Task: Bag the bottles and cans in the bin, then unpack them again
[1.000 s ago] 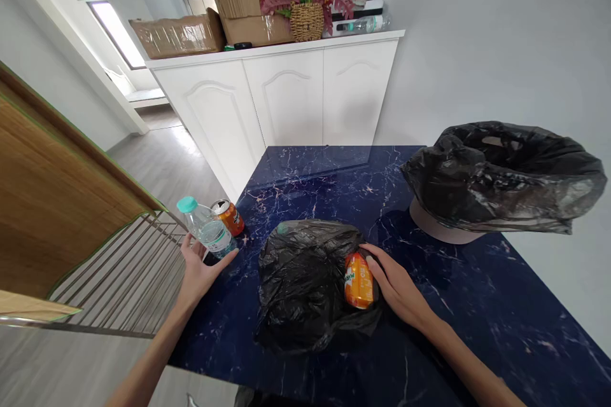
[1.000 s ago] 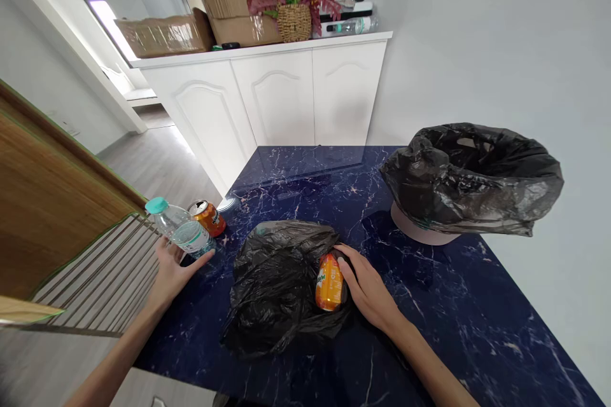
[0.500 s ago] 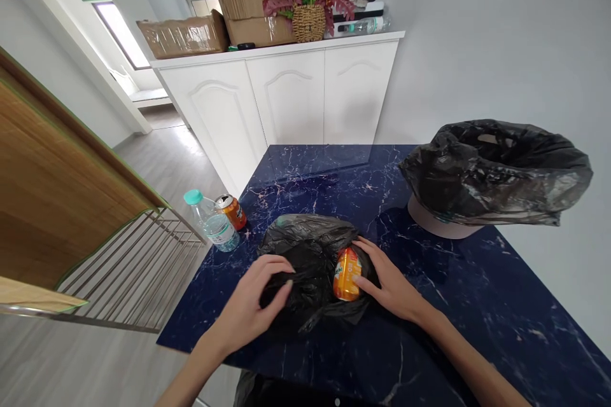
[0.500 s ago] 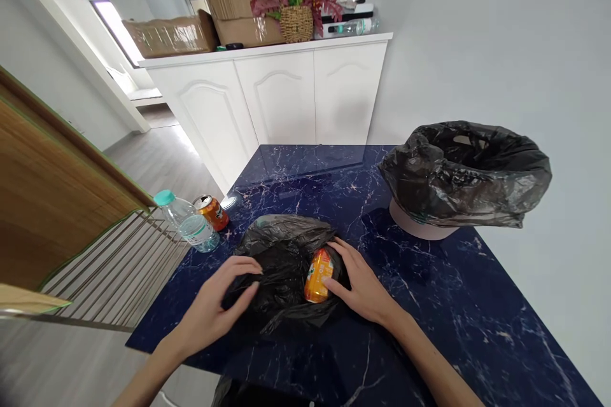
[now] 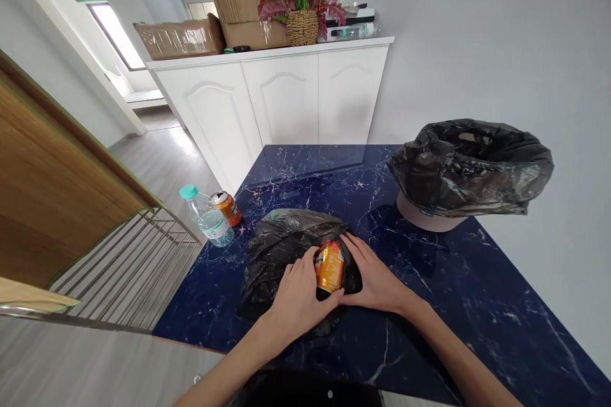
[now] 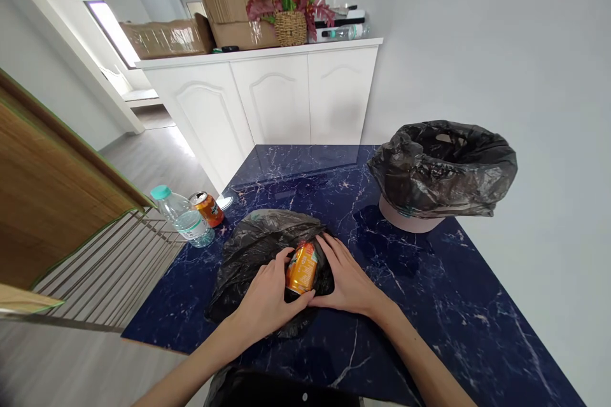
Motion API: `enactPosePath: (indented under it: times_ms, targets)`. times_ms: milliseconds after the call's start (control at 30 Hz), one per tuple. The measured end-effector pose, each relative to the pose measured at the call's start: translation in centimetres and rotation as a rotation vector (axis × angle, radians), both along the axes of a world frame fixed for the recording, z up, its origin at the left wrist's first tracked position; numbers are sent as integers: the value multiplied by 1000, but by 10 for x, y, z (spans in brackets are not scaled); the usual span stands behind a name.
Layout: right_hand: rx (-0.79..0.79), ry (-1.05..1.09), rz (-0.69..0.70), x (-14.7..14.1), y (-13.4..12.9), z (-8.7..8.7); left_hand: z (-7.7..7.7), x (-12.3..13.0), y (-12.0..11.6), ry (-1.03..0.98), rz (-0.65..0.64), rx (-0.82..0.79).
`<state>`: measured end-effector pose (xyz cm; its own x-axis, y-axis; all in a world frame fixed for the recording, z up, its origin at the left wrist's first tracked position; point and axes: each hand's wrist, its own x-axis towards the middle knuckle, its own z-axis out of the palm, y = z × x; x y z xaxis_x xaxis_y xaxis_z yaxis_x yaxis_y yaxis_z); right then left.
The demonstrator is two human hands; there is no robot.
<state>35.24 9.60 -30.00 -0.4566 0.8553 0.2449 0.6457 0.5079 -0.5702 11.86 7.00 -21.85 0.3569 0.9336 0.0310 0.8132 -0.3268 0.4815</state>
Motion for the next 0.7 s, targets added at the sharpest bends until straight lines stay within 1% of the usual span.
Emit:
enactPosePath:
  times_ms: [67,167,400,467,600,700]
  targets:
    - [-3,-14,-12,0,0,-2,0,0,-1,12,21,13]
    - [-23,-25,-33,1,0,-4,-1,-7,0,-6,43,34]
    - [-28,-36,-21,1,2,-3,-4,-45,-3,-85,100,62]
    - [-38,-39,-20,1,1,-1,-1,-56,-6,-134,125,43]
    - [-66,-40,-23,0,0,4,11,-74,-14,-260,145,27]
    - [-73,-43,-18,0,-1,6,19,-82,-19,-271,140,64]
